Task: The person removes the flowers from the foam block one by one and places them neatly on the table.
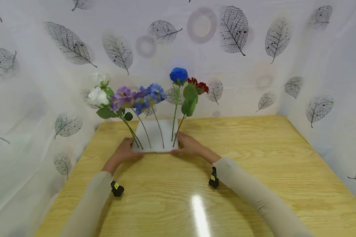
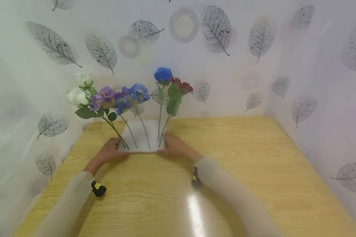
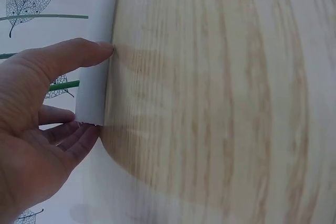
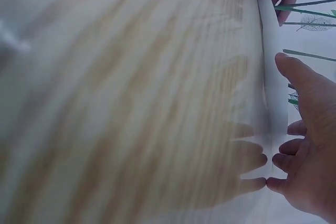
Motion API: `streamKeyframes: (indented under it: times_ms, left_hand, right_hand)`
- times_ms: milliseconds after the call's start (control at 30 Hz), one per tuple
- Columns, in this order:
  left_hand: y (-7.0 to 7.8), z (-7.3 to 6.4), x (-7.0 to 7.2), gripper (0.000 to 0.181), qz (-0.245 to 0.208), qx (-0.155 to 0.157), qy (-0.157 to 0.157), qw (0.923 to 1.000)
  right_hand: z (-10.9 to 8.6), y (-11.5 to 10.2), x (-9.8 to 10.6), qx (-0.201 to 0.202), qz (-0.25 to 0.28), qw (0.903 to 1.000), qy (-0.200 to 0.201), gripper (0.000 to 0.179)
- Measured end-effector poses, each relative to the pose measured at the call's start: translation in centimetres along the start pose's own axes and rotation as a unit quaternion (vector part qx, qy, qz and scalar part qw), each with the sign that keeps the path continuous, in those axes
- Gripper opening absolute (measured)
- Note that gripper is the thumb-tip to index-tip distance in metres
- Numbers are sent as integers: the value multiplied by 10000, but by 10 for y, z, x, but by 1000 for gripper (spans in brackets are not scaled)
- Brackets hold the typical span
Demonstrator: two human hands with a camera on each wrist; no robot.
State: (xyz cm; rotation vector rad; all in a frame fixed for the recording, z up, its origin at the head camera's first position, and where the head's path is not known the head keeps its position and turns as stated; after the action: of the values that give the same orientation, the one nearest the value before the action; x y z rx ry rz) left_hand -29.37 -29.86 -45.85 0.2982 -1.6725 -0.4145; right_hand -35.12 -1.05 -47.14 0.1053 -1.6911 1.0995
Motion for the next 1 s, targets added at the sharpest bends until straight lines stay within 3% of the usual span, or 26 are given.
streamKeyframes:
  times_ms: [200, 433, 767, 1000]
  left_hand:
    - [3, 3, -2, 94, -96, -109, 101, 9998]
    - [14, 9, -9, 91, -271, -460, 220, 9983]
    - [57, 22, -24, 85, -374, -876, 177, 9953]
    - [88, 31, -38, 83, -377, -1092, 98, 9933]
  right_hand:
    - [-9, 0, 4, 2, -115, 9999, 29, 95]
    - [-26, 7, 18, 24, -136, 9999, 96, 95]
    - [-62, 29, 48, -88, 331, 9993, 146, 91]
    - [-85, 56, 61, -362, 436, 9982, 175, 91]
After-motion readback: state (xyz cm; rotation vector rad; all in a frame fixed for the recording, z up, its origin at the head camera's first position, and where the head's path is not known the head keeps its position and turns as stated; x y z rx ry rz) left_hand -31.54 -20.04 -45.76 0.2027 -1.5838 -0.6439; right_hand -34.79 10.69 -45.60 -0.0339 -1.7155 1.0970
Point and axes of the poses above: each hand's wrist, its own z-axis towards the middle knuckle, its own x-axis out of the back of the hand, y = z × x, the point moved 5 cm from there along z, towards the middle knuckle, and after that the axes turned 10 degrees about z, right-handed, at the moved point
